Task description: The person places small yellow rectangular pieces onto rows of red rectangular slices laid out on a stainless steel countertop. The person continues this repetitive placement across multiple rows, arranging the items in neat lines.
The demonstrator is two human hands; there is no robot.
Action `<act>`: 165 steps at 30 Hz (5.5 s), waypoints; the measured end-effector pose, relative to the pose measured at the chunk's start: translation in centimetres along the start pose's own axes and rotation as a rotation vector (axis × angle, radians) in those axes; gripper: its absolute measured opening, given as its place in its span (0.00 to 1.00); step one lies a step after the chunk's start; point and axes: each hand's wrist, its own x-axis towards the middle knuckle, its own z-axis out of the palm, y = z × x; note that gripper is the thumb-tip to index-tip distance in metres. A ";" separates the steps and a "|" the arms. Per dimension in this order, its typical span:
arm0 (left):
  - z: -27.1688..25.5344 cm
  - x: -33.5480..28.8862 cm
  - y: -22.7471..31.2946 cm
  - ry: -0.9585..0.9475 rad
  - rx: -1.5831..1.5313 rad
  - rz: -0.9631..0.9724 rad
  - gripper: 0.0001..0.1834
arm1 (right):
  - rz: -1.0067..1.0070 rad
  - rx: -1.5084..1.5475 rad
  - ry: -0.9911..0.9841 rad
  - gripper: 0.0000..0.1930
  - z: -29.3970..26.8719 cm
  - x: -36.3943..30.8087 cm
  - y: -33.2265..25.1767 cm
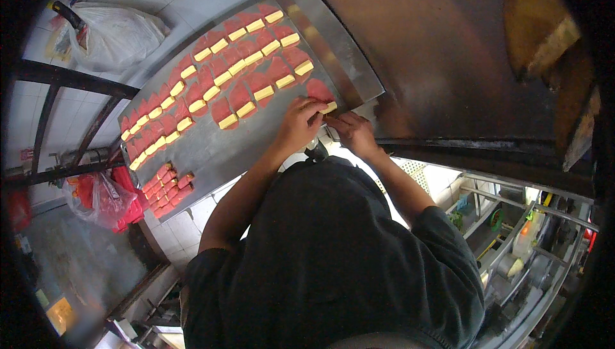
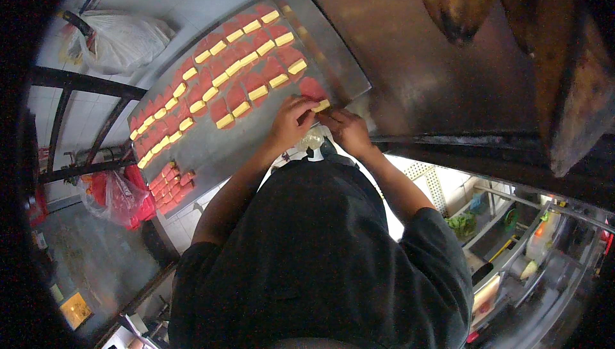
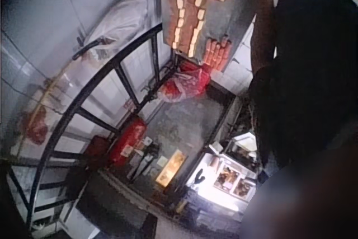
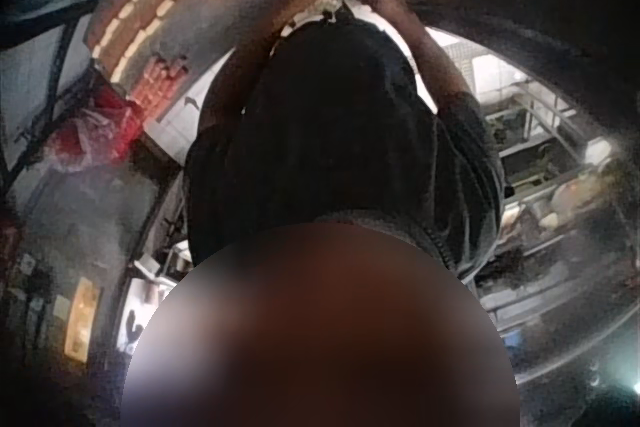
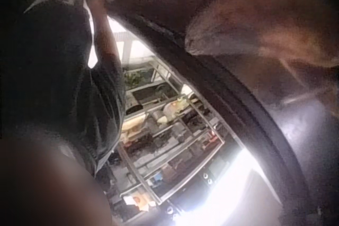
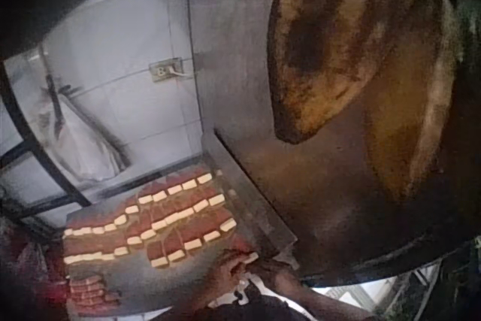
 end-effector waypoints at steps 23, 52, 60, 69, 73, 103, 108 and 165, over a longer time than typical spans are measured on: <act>-0.1 -0.6 -0.4 0.006 0.065 0.052 0.19 | 0.204 -0.020 0.119 0.11 0.6 2.3 -2.2; 0.3 0.4 -0.5 -0.025 0.330 0.064 0.13 | 0.236 0.024 -0.054 0.21 -1.1 3.0 -2.0; 0.6 -0.4 0.8 -0.031 0.355 0.015 0.13 | 0.275 -0.128 -0.151 0.24 -0.7 2.7 -1.6; 0.4 -0.8 1.0 0.119 0.219 0.003 0.17 | 0.232 -0.227 -0.110 0.24 -1.0 3.5 -3.1; 0.1 -0.3 0.2 0.139 0.258 -0.041 0.17 | -0.019 -0.392 -0.083 0.21 -0.5 3.6 -3.2; -1.6 0.1 -0.9 0.273 0.428 -0.079 0.18 | 0.026 -0.520 -0.271 0.26 2.2 8.5 -2.5; -4.4 -2.0 -0.1 0.318 0.421 -0.061 0.18 | 0.025 -0.645 -0.103 0.23 3.3 9.8 -4.0; -18.9 -10.3 -5.0 0.259 0.263 -0.308 0.20 | -0.491 0.116 -0.252 0.12 10.2 16.0 -13.7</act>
